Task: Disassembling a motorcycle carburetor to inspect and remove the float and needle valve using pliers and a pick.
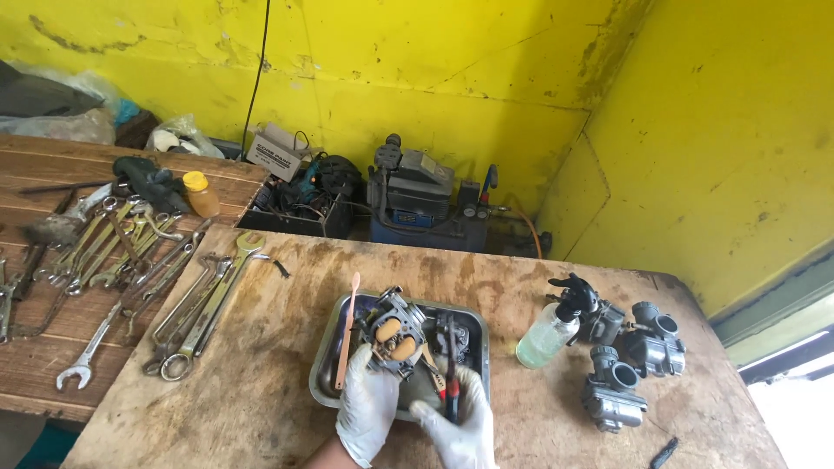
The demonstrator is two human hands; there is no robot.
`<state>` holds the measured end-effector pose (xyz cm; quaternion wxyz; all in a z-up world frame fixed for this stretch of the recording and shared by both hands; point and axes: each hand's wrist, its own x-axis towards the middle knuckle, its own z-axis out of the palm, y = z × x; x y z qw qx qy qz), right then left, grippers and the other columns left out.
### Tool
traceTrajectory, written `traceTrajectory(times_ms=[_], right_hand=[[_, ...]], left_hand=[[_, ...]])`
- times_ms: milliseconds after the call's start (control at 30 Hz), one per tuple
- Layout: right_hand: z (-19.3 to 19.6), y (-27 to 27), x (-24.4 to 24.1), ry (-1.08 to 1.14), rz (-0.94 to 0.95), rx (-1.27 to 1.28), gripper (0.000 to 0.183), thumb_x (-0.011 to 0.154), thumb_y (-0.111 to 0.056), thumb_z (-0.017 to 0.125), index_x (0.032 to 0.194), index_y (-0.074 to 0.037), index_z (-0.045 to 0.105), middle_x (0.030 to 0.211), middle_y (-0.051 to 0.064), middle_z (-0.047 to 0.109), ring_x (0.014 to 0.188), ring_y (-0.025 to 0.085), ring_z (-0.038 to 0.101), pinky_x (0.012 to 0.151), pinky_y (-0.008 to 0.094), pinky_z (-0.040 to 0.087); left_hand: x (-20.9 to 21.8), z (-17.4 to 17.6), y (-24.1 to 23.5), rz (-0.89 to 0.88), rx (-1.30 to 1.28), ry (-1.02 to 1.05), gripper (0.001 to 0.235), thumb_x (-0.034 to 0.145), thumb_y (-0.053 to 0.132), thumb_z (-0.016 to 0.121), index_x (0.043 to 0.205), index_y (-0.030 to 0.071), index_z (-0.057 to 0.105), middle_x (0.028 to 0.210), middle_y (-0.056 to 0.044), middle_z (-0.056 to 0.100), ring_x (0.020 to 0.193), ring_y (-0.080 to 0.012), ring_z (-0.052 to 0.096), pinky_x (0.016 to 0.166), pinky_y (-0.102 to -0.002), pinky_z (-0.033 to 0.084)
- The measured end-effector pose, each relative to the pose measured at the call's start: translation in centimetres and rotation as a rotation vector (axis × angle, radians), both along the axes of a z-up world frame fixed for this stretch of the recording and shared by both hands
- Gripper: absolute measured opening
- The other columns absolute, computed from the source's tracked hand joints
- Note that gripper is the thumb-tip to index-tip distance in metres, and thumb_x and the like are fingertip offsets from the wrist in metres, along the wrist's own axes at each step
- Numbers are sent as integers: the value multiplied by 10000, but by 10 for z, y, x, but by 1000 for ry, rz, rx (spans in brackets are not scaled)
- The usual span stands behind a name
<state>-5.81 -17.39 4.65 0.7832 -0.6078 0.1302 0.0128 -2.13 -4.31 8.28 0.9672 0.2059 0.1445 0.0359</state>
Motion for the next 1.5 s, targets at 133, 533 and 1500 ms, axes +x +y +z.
traceTrajectory(times_ms=[133,533,1500], right_hand=[[35,8,31,-293,98,179,834,541,-148,980,1267,-3,597,1191,219,754,1079,312,753,967,436,626],[94,-4,86,-524,21,81,763,526,21,929,1184,-51,550,1069,206,754,955,251,754,859,401,648],[132,-38,146,-634,-18,75,744,474,77,945,1133,-20,613,1329,205,719,1232,283,700,1071,402,530]], left_hand=[[13,-91,-16,15,117,-120,565,894,341,549,1273,-61,664,1221,-267,719,1098,-406,674,983,-551,530],[48,13,-41,13,161,-697,668,1025,308,468,1623,107,249,1573,-199,455,1442,-352,448,1193,-506,367],[92,93,-31,-500,-119,-402,927,837,636,448,1530,20,455,1479,-301,543,1314,-445,545,1123,-578,434]])
